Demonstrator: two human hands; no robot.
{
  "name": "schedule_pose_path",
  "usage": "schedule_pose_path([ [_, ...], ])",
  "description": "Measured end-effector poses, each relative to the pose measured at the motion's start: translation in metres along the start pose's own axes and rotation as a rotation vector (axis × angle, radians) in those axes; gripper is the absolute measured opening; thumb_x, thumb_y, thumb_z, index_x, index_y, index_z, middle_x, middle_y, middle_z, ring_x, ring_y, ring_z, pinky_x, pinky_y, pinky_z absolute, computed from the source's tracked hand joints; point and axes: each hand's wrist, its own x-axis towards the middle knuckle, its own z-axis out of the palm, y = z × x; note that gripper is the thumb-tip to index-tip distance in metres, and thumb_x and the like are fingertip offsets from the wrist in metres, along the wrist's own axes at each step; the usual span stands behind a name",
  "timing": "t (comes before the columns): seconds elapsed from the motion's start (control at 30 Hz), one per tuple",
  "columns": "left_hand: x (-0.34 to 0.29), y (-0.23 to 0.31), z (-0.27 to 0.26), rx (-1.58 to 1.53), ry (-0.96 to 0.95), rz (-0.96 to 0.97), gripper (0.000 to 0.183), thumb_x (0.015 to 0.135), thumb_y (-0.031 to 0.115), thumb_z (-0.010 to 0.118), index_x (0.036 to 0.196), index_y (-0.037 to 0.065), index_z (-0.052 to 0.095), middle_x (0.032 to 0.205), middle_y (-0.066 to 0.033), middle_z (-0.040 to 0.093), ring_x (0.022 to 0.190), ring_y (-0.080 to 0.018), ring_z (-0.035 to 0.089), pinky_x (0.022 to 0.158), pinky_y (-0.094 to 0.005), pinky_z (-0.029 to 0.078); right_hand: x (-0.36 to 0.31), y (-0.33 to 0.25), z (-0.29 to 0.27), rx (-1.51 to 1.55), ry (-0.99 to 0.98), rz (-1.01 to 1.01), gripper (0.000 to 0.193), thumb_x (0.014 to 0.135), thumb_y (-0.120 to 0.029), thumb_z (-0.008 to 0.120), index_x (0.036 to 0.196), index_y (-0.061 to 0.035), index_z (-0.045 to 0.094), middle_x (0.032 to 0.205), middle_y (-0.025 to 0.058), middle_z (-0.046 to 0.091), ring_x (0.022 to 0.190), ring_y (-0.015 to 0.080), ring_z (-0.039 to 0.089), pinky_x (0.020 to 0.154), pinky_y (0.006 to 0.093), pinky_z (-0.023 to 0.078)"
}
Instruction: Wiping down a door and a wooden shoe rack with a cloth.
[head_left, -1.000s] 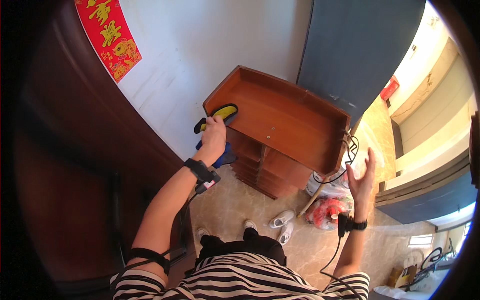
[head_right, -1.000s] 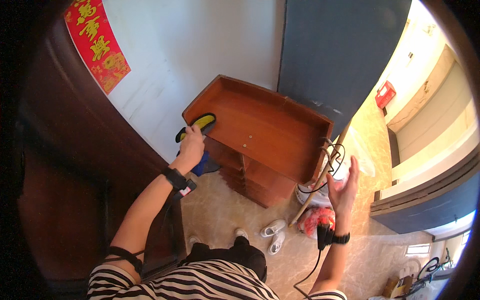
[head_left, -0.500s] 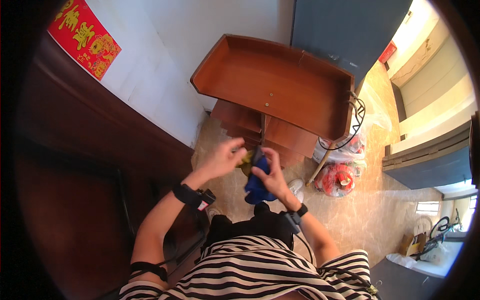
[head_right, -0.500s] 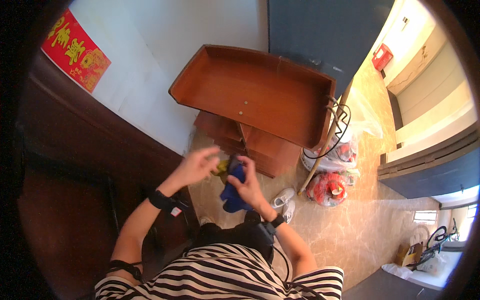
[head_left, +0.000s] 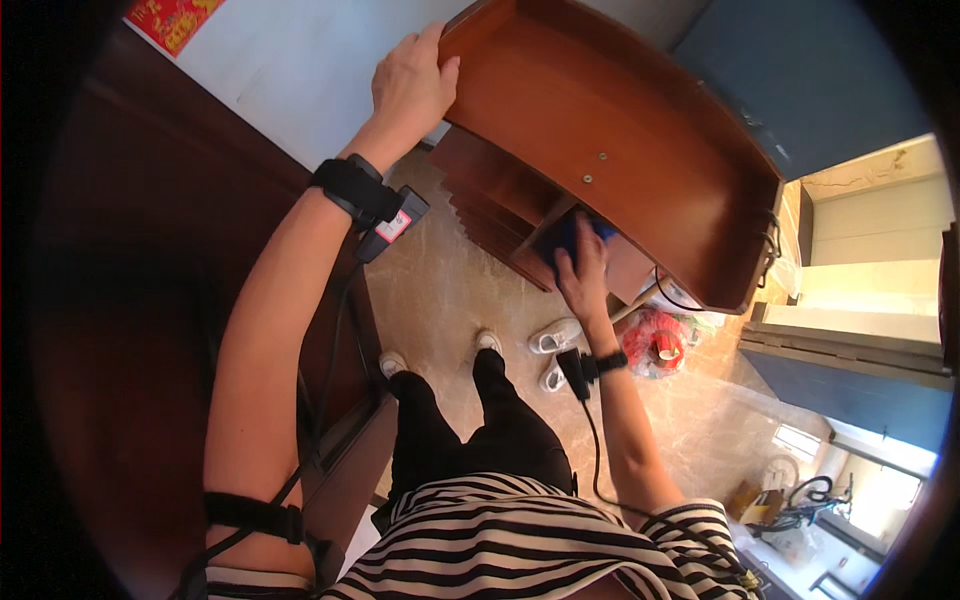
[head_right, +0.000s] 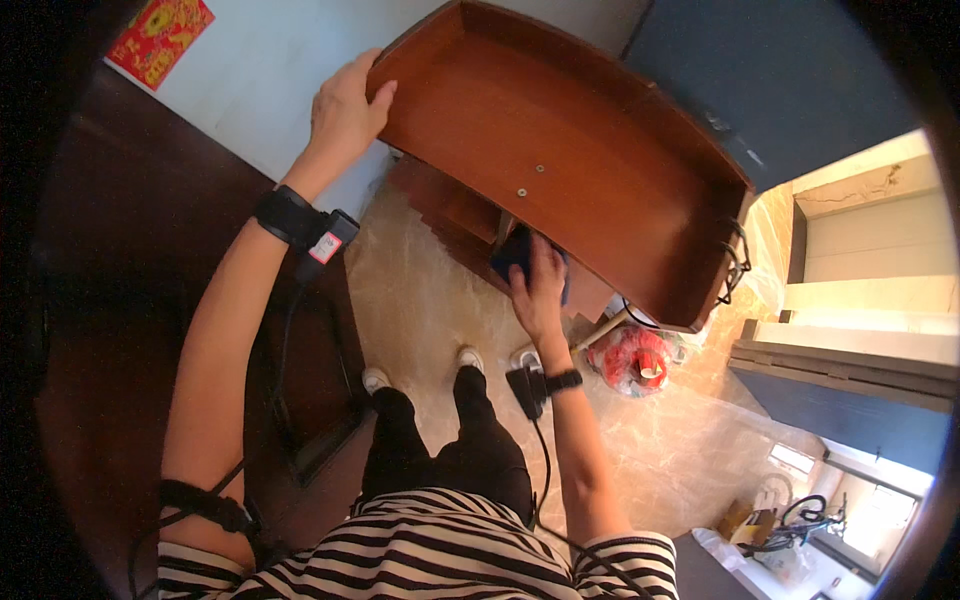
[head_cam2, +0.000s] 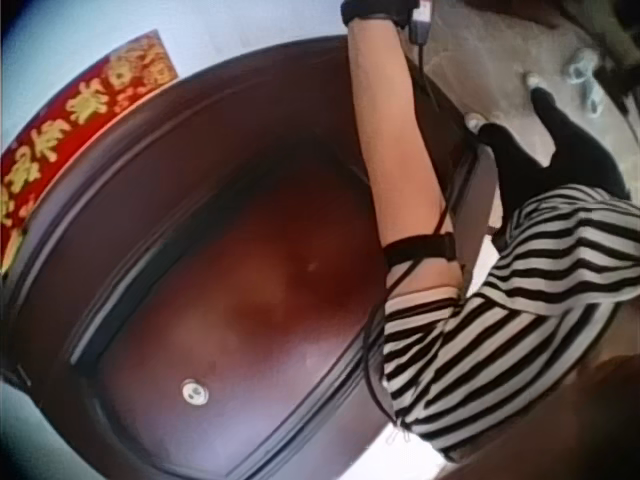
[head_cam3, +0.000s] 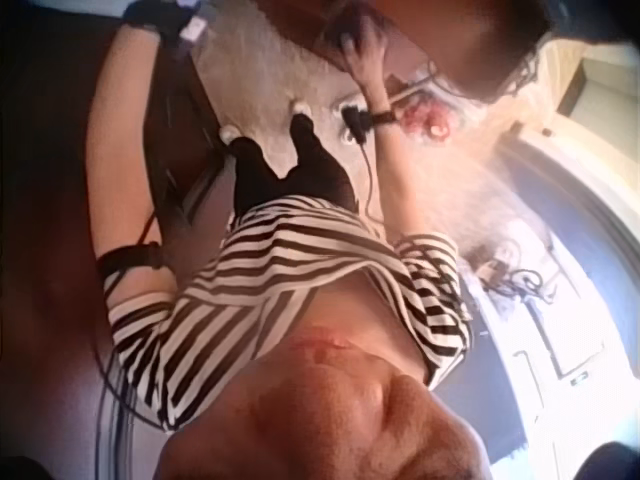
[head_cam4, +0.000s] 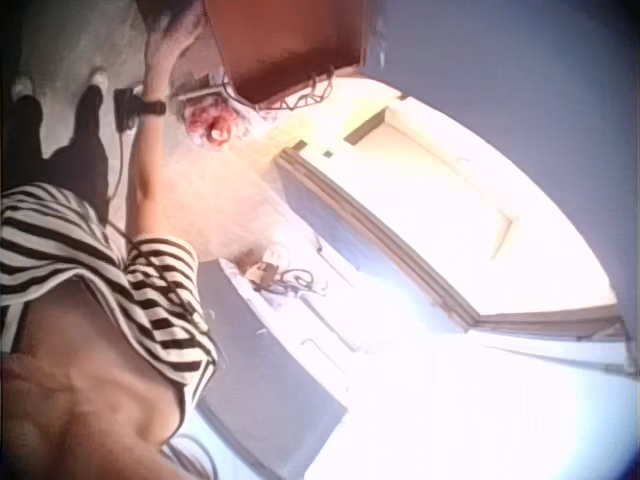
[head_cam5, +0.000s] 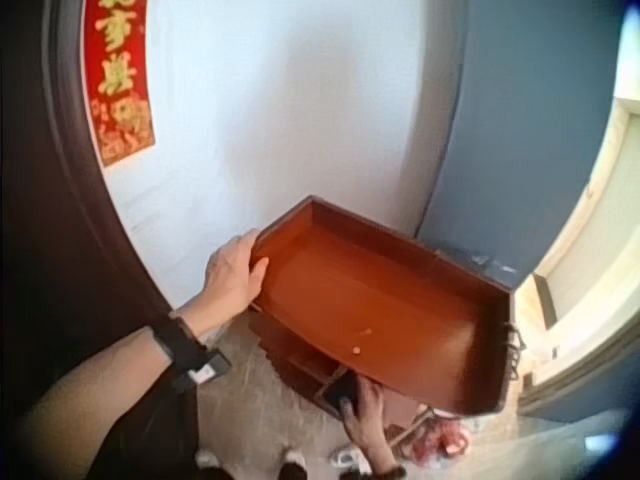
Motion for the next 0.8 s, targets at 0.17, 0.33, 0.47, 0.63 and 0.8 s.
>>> schedule_pose_path([
  [0.17, -0.013, -0.015, -0.004, 0.032, 0.090, 0.086, 0.042, 0.080, 0.012, 0.055, 0.120, 0.001, 0.046, 0.102, -0.0193, 0.054, 0.090, -0.0390, 0.052, 0.076, -0.0437, 0.043, 0.012, -0.007, 0.031, -0.404, -0.030, 0.006, 0.055, 0.083, -0.022, 0.047, 0.132, -0.0022, 0.033, 0.131, 0.0179, 0.041, 0.119, 0.0388, 0.035, 0.097, 0.0477, 0.028],
  [0.33, -0.028, -0.019, -0.008, 0.019, 0.227, 0.135, 0.041, 0.075, 0.000, 0.055, 0.116, -0.001, 0.047, 0.089, -0.0231, 0.053, 0.076, -0.0419, 0.053, 0.064, -0.0460, 0.044, 0.068, 0.016, 0.026, -0.871, -0.437, -0.008, 0.051, 0.085, -0.023, 0.048, 0.131, -0.0047, 0.037, 0.134, 0.0149, 0.040, 0.117, 0.0318, 0.040, 0.095, 0.0461, 0.033],
  [0.47, -0.016, 0.005, 0.013, -0.041, 0.253, 0.198, 0.042, 0.074, -0.003, 0.053, 0.115, -0.005, 0.047, 0.084, -0.0221, 0.051, 0.068, -0.0410, 0.052, 0.058, -0.0451, 0.044, 0.070, 0.189, 0.013, -1.771, 0.062, -0.899, 0.033, 0.081, -0.021, 0.051, 0.108, 0.0001, 0.053, 0.103, 0.0201, 0.057, 0.093, 0.0414, 0.053, 0.084, 0.0483, 0.041],
  [0.63, -0.022, -0.009, 0.009, 0.116, 0.253, 0.120, 0.044, 0.070, -0.005, 0.052, 0.114, -0.007, 0.047, 0.080, -0.0213, 0.050, 0.062, -0.0388, 0.052, 0.054, -0.0443, 0.044, 0.047, 0.036, 0.032, -0.398, 0.018, -0.138, 0.041, 0.084, -0.025, 0.051, 0.119, -0.0027, 0.048, 0.118, 0.0228, 0.049, 0.109, 0.0420, 0.043, 0.093, 0.0454, 0.034],
  [0.8, -0.018, -0.002, 0.019, 0.111, 0.317, 0.154, 0.056, 0.063, -0.006, 0.059, 0.117, -0.006, 0.044, 0.089, -0.0205, 0.051, 0.072, -0.0377, 0.055, 0.062, -0.0439, 0.047, 0.017, 0.015, 0.032, -0.403, 0.125, -0.092, 0.051, 0.074, -0.023, 0.059, 0.119, -0.0030, 0.047, 0.123, 0.0219, 0.045, 0.110, 0.0395, 0.040, 0.094, 0.0462, 0.032],
])
